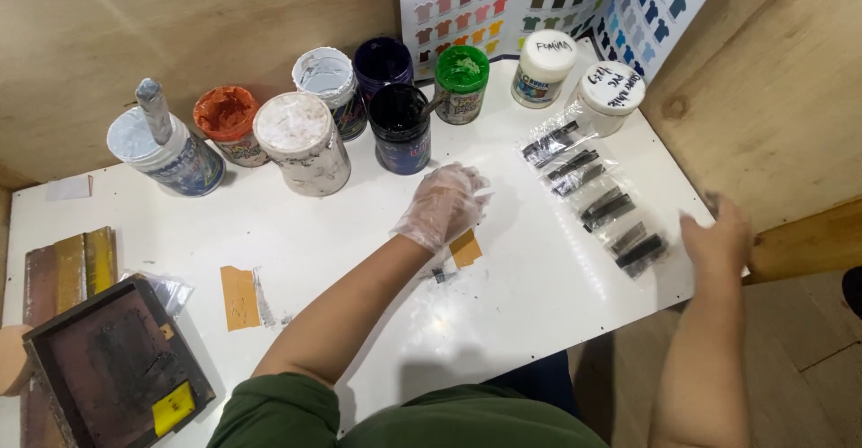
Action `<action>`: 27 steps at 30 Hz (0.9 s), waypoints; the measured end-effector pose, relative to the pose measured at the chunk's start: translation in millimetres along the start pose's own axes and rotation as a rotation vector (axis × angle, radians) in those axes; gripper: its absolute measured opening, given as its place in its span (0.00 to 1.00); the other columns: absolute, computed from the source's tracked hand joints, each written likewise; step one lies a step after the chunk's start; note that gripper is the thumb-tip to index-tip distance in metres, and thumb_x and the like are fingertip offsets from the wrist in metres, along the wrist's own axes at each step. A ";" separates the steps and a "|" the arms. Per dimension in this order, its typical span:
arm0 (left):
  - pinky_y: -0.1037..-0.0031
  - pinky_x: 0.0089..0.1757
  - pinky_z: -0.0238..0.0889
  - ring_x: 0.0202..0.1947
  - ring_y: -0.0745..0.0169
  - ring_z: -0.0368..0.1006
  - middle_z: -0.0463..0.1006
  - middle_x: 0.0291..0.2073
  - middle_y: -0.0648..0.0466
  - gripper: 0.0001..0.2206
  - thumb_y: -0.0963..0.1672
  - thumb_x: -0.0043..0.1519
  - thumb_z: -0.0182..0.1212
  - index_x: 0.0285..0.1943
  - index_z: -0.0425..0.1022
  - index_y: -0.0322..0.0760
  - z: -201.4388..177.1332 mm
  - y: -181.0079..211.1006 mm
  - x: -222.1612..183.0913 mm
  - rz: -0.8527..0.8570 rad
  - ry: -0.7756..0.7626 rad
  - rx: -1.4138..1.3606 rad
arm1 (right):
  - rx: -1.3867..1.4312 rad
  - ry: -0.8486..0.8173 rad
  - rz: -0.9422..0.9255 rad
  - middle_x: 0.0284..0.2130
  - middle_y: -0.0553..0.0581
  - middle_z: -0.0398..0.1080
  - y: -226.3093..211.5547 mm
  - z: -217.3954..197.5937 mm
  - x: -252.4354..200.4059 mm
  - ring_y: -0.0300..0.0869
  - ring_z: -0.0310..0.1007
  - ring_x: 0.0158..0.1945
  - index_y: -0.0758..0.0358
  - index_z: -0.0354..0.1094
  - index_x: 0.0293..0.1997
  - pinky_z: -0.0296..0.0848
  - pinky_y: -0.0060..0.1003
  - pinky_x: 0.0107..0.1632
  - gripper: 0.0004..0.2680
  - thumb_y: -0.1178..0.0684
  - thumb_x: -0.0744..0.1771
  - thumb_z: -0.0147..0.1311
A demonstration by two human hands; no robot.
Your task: Preparing a small screen printing frame by applying tape and organizing small plastic bags on a work surface.
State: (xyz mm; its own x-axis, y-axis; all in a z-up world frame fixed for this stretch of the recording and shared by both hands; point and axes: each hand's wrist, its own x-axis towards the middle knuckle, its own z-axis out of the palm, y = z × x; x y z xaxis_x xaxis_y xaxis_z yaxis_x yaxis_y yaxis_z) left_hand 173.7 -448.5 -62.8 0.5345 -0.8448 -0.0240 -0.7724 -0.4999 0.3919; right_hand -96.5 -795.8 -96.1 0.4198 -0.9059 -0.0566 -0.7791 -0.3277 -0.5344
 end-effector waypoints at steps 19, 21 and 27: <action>0.66 0.67 0.56 0.70 0.57 0.62 0.76 0.62 0.59 0.20 0.57 0.64 0.54 0.59 0.79 0.54 -27.0 -13.8 -101.9 -0.245 -0.170 -0.011 | -0.380 -0.144 -0.340 0.50 0.72 0.77 -179.3 106.0 40.1 0.63 0.69 0.55 0.68 0.74 0.60 0.50 0.55 0.54 0.14 0.53 0.72 0.44; 0.65 0.64 0.62 0.68 0.57 0.65 0.79 0.58 0.60 0.18 0.57 0.63 0.54 0.56 0.81 0.57 -9.7 -23.4 -111.9 -0.184 -0.056 0.038 | -0.390 -0.111 -0.354 0.48 0.72 0.77 -173.6 116.2 48.6 0.63 0.69 0.54 0.69 0.75 0.59 0.49 0.56 0.54 0.14 0.54 0.72 0.44; 0.63 0.60 0.66 0.65 0.57 0.68 0.81 0.54 0.61 0.16 0.57 0.61 0.57 0.52 0.82 0.61 6.6 -47.4 -153.4 -0.189 0.186 -0.010 | -0.078 -0.148 -0.389 0.38 0.66 0.78 -161.2 133.3 92.3 0.64 0.74 0.49 0.61 0.77 0.53 0.53 0.57 0.51 0.12 0.47 0.73 0.47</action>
State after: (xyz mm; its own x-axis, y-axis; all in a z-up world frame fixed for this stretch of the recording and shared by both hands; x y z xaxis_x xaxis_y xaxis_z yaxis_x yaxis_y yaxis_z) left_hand 126.0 -296.5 -83.8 0.7238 -0.6863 0.0717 -0.6497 -0.6428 0.4058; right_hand 130.0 -790.7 -127.5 0.7473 -0.6643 0.0135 -0.5800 -0.6621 -0.4745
